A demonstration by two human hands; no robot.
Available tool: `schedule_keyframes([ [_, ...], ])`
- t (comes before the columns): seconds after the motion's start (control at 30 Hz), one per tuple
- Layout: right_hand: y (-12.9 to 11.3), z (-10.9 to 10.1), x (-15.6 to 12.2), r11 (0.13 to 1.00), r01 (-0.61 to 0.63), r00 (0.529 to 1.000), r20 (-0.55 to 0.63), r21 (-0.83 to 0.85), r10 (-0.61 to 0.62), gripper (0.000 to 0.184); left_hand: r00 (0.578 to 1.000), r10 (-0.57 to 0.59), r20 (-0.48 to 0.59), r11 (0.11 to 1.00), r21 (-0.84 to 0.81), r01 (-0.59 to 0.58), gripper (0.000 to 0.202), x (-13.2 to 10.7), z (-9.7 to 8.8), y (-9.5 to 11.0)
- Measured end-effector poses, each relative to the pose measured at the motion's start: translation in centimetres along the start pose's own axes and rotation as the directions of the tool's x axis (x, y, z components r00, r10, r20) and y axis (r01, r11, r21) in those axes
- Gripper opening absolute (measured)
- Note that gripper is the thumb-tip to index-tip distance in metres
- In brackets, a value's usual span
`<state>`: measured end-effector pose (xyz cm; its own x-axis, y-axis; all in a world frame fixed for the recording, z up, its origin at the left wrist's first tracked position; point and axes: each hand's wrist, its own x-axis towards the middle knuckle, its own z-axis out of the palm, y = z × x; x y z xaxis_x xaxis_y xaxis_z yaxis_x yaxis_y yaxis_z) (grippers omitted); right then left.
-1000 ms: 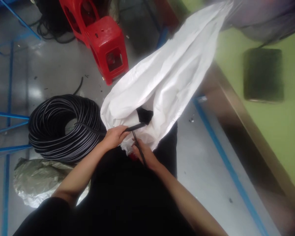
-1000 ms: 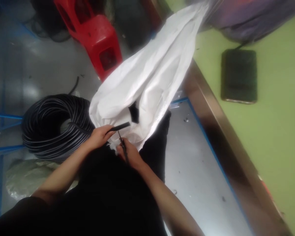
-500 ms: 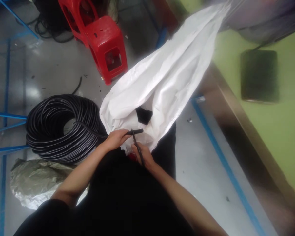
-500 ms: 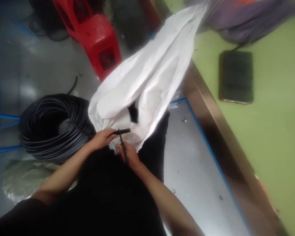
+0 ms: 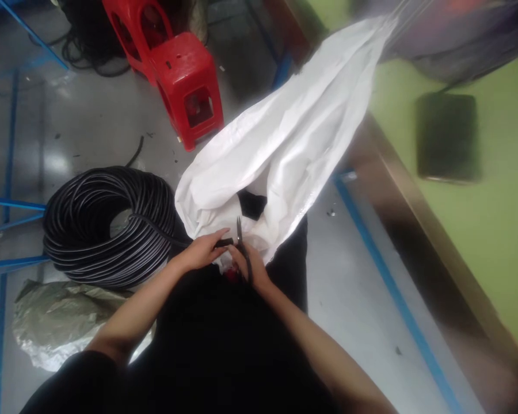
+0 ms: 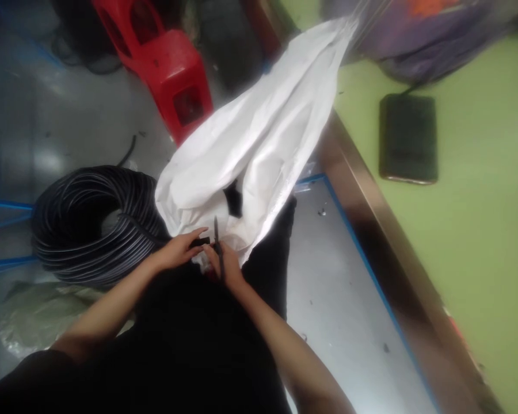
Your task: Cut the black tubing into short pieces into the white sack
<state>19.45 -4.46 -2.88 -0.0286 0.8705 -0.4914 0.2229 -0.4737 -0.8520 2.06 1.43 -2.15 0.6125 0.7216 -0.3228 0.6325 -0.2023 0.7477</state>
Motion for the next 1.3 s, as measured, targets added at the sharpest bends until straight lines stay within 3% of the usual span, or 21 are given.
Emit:
schedule_keyframes([
  [0.1, 0.1, 0.6, 0.9, 0.998, 0.007, 1.0, 0.025, 0.056, -0.009, 0.034, 0.998, -0.011, 0.055, 0.999, -0.042, 0.013, 0.063, -0.8, 1.1, -0.2],
  [0.2, 0.2, 1.2, 1.4, 0.99, 0.004, 0.999, 0.047, 0.138, -0.011, 0.029, 0.999, 0.003, 0.04, 0.999, -0.033, -0.001, 0.063, -1.8, 0.9, -1.0],
  [0.43, 0.3, 1.3, 1.7, 0.962, -0.04, 0.999, 0.022, 0.272, 0.035, 0.038, 0.997, 0.018, -0.071, 0.997, 0.08, -0.013, 0.037, -3.6, -0.7, -2.9],
  [0.6, 1.0, 0.4, 1.2, 0.939, 0.016, 0.998, 0.05, 0.344, -0.035, 0.044, 0.95, 0.004, -0.311, 0.992, 0.121, 0.035, 0.035, -2.8, -1.8, -0.8],
  [0.67, 1.1, -0.2, 0.5, 0.943, 0.052, 0.992, 0.087, 0.329, -0.086, 0.045, 0.94, 0.047, -0.338, 0.99, 0.142, 0.002, 0.034, -2.1, -2.6, 0.9],
  [0.83, 0.4, -1.5, -1.3, 0.981, 0.136, 0.972, 0.173, 0.138, -0.16, 0.041, 0.956, 0.06, -0.287, 0.949, 0.312, 0.034, 0.032, -0.3, -3.7, 3.5],
  [1.1, 0.0, -1.3, -1.3, 0.984, 0.161, 0.972, 0.184, -0.079, -0.145, 0.038, 0.996, 0.022, -0.082, 0.883, 0.468, 0.019, 0.03, 0.0, -2.8, 3.2],
  [1.3, 0.4, -0.6, -1.3, 0.981, 0.094, 0.991, 0.11, -0.168, -0.076, 0.036, 0.999, 0.005, -0.043, 0.883, 0.47, 0.016, 0.03, 0.2, -2.3, 2.7],
])
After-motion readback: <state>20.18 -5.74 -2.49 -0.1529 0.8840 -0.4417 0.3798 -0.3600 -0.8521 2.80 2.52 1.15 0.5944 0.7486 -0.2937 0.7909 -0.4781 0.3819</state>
